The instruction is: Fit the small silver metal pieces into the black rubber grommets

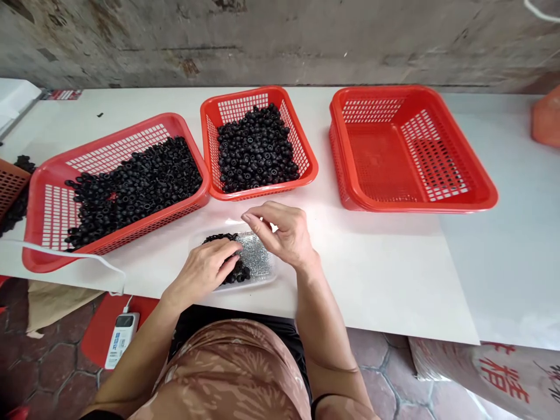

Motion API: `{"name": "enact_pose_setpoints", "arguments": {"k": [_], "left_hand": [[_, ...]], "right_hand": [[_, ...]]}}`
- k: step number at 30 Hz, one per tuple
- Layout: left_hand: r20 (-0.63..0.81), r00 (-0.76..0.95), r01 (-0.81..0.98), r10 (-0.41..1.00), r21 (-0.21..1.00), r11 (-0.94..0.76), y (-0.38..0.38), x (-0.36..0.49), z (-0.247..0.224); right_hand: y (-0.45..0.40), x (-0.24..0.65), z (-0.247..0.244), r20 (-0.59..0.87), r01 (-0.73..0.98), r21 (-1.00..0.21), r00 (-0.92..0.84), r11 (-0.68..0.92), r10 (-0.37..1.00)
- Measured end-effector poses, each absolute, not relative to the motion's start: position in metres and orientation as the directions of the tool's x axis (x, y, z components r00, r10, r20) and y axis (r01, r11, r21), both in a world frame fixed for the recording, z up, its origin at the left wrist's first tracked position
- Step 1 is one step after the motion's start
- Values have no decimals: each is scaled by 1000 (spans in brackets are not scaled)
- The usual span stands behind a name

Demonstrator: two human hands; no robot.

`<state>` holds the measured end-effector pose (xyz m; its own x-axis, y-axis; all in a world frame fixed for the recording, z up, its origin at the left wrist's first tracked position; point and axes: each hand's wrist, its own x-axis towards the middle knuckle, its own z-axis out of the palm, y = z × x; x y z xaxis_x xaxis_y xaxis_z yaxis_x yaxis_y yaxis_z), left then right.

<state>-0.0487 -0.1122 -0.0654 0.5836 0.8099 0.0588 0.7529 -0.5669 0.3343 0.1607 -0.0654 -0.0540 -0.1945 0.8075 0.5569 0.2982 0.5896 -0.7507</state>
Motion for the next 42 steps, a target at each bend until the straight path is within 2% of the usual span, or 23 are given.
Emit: {"name": "enact_pose_setpoints", "arguments": {"k": [5, 10, 21, 25, 28, 31, 33, 35, 39, 42], "left_hand": [[58, 696, 701, 716, 166, -694, -101, -24, -60], [-46, 836, 548, 546, 124, -828, -94, 0, -65], [-89, 825, 565, 558, 122, -816, -93, 5, -73], [-37, 811, 585, 584, 85, -806, -93, 0, -74], [59, 740, 656, 670, 159, -738, -92, -10, -68], [150, 605, 696, 782, 377, -611, -94, -22, -59], [186, 510, 659, 840, 543, -521, -97, -29, -56], [198, 438, 610, 877, 652, -451, -101, -34, -56], [211, 335, 567, 918, 733, -376, -105, -37, -63], [230, 262, 546, 937, 765, -341, -105, -39, -67]], "right_hand": [[-58, 161, -64, 556, 353, -763, -70, 542, 828], [-53, 161, -71, 573, 350, -754, -62, 556, 817], [-51, 159, -72, 584, 367, -741, -58, 562, 810], [-51, 161, -74, 583, 390, -738, -41, 551, 811], [-51, 162, -76, 575, 385, -751, -17, 536, 818], [-51, 162, -75, 547, 357, -780, -11, 514, 837], [-51, 162, -74, 523, 334, -796, -38, 504, 852], [-52, 161, -71, 494, 303, -812, -99, 499, 864], [-53, 162, -67, 385, 254, -857, -263, 449, 885], [-54, 163, -65, 244, 284, -885, -392, 369, 887]]}}
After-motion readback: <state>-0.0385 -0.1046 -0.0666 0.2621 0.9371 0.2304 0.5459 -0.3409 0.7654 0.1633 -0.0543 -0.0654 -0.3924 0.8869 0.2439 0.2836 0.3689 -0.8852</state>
